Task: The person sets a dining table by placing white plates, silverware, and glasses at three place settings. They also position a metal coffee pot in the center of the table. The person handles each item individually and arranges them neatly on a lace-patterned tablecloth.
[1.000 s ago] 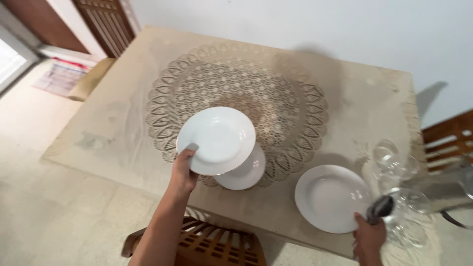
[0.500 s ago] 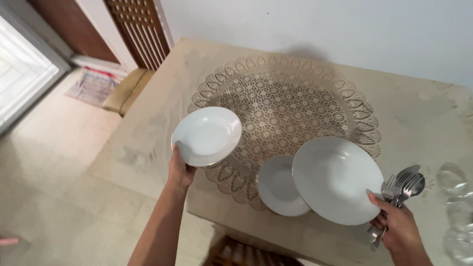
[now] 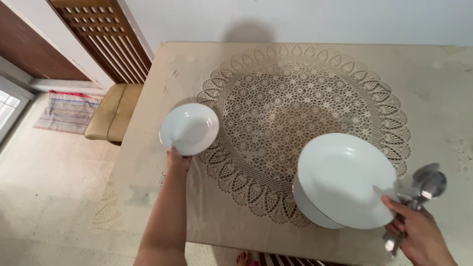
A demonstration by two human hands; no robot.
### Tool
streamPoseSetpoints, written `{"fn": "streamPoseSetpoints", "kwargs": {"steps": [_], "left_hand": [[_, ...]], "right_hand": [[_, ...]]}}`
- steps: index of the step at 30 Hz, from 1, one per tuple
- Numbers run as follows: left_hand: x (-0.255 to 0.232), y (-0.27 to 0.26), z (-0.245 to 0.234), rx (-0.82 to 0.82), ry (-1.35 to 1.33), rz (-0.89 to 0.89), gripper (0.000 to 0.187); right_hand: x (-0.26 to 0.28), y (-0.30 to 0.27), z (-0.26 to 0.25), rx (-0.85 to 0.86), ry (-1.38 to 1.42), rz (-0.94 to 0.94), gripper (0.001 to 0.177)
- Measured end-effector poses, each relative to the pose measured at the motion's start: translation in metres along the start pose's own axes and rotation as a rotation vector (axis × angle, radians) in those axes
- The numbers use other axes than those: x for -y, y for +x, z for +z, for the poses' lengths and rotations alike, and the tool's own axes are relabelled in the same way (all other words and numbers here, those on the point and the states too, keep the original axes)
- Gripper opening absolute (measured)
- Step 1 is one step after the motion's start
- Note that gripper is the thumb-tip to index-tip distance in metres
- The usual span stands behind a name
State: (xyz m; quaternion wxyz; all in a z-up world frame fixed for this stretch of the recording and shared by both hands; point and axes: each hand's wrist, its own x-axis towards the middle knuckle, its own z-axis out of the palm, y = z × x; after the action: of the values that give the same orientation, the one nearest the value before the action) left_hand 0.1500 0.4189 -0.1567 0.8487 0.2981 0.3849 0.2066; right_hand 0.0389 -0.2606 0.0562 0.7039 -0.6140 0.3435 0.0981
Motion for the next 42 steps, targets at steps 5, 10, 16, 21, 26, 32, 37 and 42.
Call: {"fn": "streamPoseSetpoints", "kwargs": {"steps": [5, 10, 16, 21, 26, 32, 37, 42], "left_hand": [[0.008, 0.041, 0.015, -0.064, -0.089, -0.031, 0.045], [0.014, 0.06, 0.016, -0.069, -0.015, -0.02, 0.043], [0.023, 0.076, 0.024, -0.138, 0.001, -0.074, 0.042], [0.03, 0.088, 0.029, -0.089, -0.059, -0.064, 0.041], [0.034, 0.09, 0.032, -0.08, -0.048, -0.023, 0.043], [0.003, 0.073, 0.05, -0.283, 0.2, -0.058, 0.05], [-0.04, 0.023, 0.078, -0.411, 0.813, 0.367, 0.065], [-0.044, -0.071, 0.134, 0.346, 0.581, 0.107, 0.073]], "right_hand": [[-0.03, 0.026, -0.028, -0.195, -0.147, 0.055, 0.036], [-0.055, 0.073, -0.067, -0.249, -0.331, 0.136, 0.057], [-0.058, 0.112, -0.074, -0.249, -0.363, 0.238, 0.067], [-0.059, 0.136, -0.055, -0.247, -0.451, 0.246, 0.062], [-0.066, 0.159, -0.005, -0.216, -0.487, 0.218, 0.056], [-0.054, 0.139, 0.04, -0.124, -0.391, 0.142, 0.05], [-0.035, 0.081, 0.093, -0.009, -0.234, 0.06, 0.044], [-0.014, 0.013, 0.149, 0.07, -0.129, 0.046, 0.038]]}}
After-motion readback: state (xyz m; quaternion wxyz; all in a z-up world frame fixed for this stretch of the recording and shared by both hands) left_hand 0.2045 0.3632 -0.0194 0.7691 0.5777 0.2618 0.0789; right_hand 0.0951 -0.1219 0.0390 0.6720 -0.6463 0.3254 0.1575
